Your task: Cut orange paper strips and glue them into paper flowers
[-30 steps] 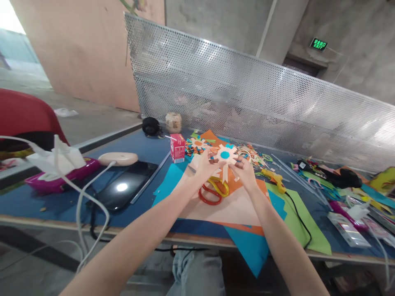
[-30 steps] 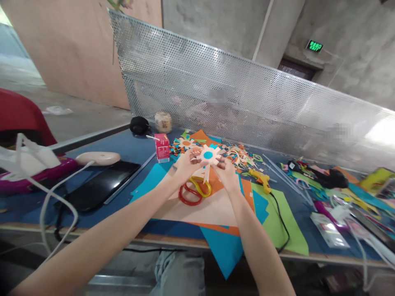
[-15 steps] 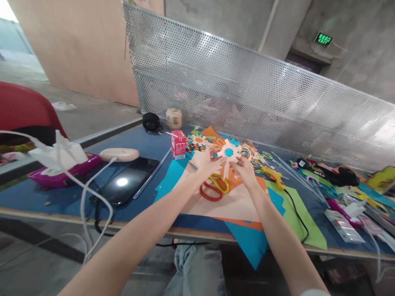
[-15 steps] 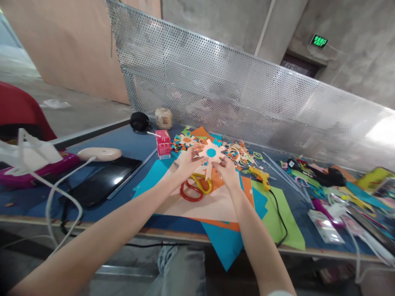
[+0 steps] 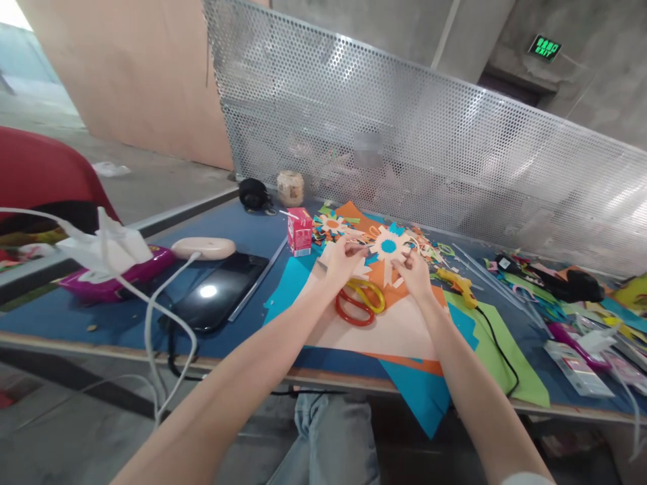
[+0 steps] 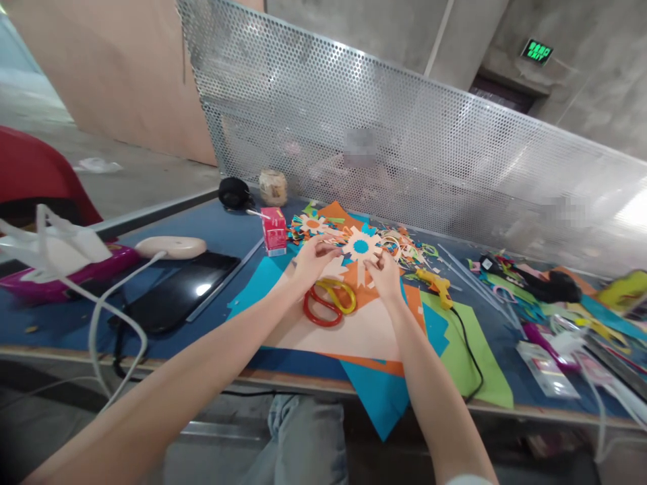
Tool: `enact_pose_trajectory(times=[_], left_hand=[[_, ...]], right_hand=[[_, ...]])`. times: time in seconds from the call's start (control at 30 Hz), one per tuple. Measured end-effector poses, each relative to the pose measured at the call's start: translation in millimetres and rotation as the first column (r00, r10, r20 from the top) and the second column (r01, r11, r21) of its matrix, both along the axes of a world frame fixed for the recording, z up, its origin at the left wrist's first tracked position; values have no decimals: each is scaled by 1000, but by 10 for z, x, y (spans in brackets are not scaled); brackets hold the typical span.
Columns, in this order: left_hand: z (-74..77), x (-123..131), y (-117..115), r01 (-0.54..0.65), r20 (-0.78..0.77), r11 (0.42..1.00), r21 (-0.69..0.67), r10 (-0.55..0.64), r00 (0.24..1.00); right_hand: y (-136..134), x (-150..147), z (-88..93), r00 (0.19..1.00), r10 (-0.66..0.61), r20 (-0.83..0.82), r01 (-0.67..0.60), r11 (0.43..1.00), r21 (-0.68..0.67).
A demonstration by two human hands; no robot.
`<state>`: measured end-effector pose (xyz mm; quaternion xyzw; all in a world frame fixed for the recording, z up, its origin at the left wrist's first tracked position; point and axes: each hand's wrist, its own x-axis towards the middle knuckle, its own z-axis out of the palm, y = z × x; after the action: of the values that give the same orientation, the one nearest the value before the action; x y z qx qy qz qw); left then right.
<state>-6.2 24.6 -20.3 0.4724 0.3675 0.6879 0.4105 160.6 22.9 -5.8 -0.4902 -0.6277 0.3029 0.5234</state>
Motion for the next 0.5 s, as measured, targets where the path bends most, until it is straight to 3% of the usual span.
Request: enact_pose_trajectory(times=[0.33, 0.5], left_hand=[[-6, 17, 7, -43, -126, 999, -19, 40, 991], [-22, 35, -10, 6, -204, 997, -74, -21, 979]], right_hand=[[25, 15, -41, 982, 36, -184, -54, 994, -94], [30, 21, -58, 967, 46, -251, -71, 993, -93]])
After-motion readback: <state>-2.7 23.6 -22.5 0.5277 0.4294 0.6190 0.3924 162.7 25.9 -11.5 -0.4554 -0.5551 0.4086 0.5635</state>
